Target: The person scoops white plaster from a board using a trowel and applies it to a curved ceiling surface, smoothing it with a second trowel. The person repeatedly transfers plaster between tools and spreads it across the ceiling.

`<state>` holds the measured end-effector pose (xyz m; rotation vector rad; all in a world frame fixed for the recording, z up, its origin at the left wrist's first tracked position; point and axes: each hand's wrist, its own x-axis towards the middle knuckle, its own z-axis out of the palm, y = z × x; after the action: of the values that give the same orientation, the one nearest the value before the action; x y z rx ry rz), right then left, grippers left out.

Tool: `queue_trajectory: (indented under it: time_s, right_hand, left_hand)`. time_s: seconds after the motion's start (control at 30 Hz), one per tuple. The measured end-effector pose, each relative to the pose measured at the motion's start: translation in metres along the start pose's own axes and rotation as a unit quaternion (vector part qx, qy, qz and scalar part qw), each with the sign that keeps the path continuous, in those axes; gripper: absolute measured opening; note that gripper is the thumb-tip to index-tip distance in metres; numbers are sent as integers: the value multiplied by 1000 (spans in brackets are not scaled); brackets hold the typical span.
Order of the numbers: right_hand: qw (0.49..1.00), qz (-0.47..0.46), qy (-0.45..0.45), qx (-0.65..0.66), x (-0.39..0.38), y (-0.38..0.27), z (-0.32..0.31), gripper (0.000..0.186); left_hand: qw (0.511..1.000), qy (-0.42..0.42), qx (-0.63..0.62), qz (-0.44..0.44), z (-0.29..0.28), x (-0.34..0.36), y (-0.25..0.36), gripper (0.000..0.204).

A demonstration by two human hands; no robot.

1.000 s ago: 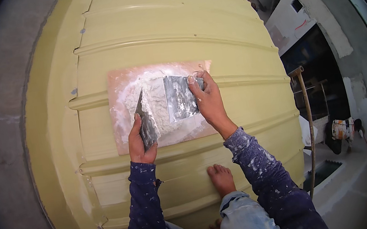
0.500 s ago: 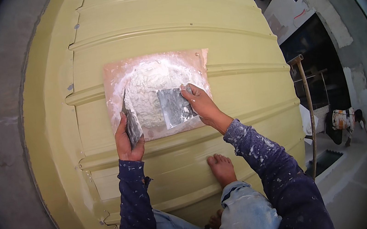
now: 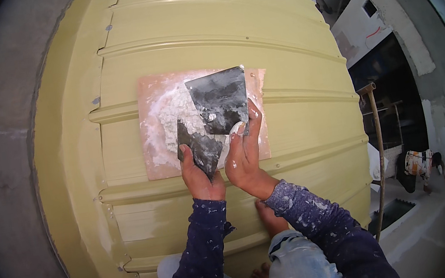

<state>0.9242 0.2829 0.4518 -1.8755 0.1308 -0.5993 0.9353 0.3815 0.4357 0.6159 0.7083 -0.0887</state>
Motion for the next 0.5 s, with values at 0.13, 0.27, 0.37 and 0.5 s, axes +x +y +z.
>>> queue_trajectory:
  time_s: [0.13,0.27,0.37,0.5]
  right_hand:
    - [982,-18,93,163,-3,-2,-5,58]
    - [996,-61,72,0,-5,3,6,61]
    - [982,-48,116,140,-14,8,15,62]
    - [992,-115,-16,-50,-23,11,9,54]
  left_hand:
    - [1000,-14,5,-7,3,0,5,42]
    - [999,-24,4,-30,1,0,9,39]
    - [999,-36,-14,-28,3,0,3,41]
    - [997,-68,6,-43,8,2,1,42]
